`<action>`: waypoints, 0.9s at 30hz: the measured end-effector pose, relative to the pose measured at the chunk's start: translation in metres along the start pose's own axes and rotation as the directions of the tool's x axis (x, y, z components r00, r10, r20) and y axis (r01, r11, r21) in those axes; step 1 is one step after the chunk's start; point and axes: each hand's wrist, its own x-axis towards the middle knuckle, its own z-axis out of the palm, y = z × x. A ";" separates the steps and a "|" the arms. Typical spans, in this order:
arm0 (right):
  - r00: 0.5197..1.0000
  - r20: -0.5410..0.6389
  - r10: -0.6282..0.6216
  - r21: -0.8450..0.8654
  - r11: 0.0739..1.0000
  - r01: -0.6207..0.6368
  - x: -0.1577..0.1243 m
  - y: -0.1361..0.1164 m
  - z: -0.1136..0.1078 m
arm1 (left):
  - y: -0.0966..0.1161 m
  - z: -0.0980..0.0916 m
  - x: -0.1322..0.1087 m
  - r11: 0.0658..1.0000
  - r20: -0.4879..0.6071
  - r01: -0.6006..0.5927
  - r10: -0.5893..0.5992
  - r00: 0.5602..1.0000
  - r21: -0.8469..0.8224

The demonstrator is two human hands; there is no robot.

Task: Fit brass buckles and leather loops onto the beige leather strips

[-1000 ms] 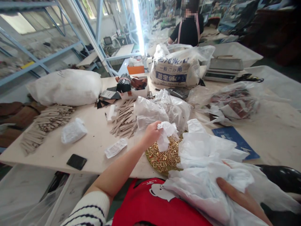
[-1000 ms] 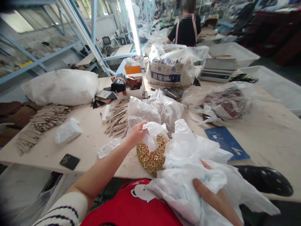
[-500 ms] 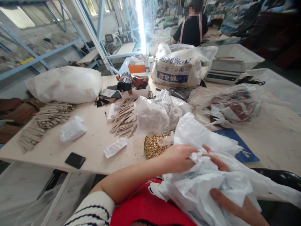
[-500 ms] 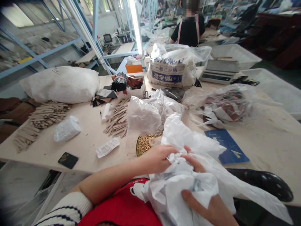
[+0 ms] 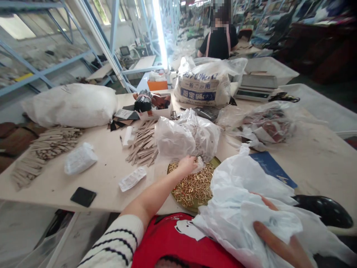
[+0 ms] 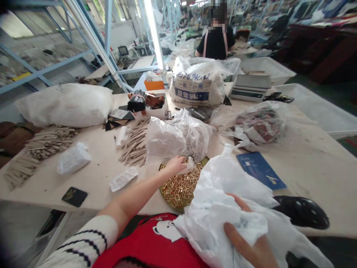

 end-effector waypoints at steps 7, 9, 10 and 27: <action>0.994 -0.104 0.045 0.032 0.999 -0.042 -0.008 -0.001 -0.001 | -0.013 0.000 -0.011 0.989 -0.165 -0.119 0.131 0.978 0.084; 0.993 -0.098 0.066 0.035 0.997 -0.062 -0.006 -0.005 0.000 | -0.012 -0.013 -0.015 0.984 -0.204 -0.153 0.169 0.964 0.092; 0.994 -0.094 0.062 0.037 0.998 -0.059 -0.005 -0.007 0.000 | -0.010 -0.019 -0.017 0.981 -0.223 -0.173 0.190 0.956 0.091; 0.931 0.231 -0.282 0.030 0.959 0.282 0.025 -0.039 0.025 | 0.055 -0.018 -0.088 0.831 -0.088 -0.329 0.324 0.942 -0.448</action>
